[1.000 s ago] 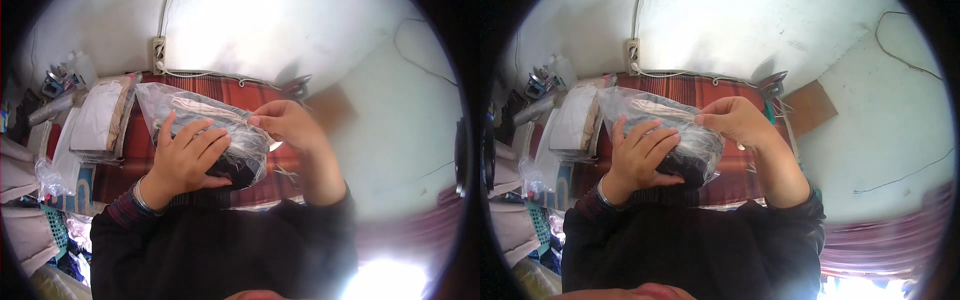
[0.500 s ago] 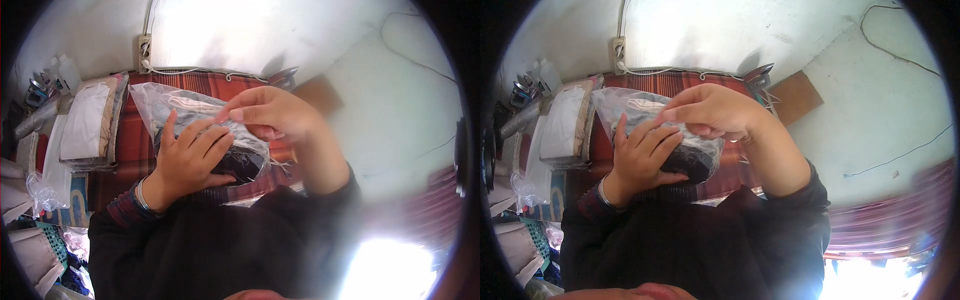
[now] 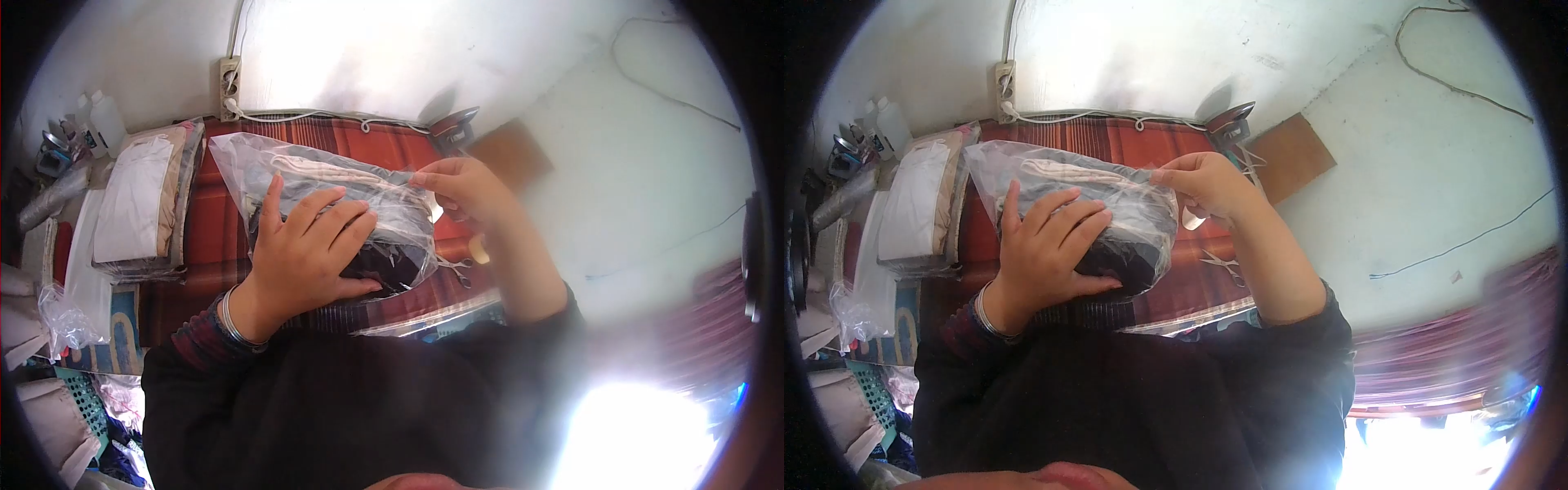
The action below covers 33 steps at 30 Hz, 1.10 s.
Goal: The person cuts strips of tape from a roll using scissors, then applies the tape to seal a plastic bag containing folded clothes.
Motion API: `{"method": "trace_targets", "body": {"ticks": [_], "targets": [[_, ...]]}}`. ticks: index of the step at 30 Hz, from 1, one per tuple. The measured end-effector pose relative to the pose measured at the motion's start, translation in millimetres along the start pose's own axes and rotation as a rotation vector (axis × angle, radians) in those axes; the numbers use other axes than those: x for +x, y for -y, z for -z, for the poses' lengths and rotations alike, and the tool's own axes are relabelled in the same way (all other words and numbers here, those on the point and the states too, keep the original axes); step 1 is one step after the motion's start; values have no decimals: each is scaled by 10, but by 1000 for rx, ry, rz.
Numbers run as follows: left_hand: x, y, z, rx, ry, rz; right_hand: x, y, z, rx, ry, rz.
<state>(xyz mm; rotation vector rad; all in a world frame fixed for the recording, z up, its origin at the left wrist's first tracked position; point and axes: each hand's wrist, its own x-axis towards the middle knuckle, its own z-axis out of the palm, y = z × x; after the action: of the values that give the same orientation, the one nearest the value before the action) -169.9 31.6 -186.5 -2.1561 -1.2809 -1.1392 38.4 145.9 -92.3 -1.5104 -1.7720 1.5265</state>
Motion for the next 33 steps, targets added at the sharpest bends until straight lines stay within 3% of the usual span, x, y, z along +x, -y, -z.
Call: {"method": "trace_targets", "body": {"ticks": [3,5,8,14,18,20,21,23,26,30,33], "targets": [[4,-9,1,7,-3,5,7,-68,-46,-65,-57,29],[6,-11,6,18,1,7,-26,-92,-158,-290,-259,153],[4,-15,2,14,0,10,14,-225,-215,-467,-361,327],[-4,-19,4,15,8,11,-62,-126,-206,-787,-487,342],[7,-26,-2,20,2,1,217,-261,11,-718,-526,477],[18,-31,-11,28,-1,2,414,-316,-9,-560,-229,456],[37,-39,-9,30,7,-10,504,-310,19,-546,-236,457],[50,-37,20,42,36,7,670,-271,71,-451,24,238],[51,-48,13,67,38,-4,864,-419,202,-324,-64,311],[69,-69,2,92,39,-3,604,-266,-26,-546,126,406],[99,-81,14,134,53,-6,719,-339,265,-510,19,406]]}}
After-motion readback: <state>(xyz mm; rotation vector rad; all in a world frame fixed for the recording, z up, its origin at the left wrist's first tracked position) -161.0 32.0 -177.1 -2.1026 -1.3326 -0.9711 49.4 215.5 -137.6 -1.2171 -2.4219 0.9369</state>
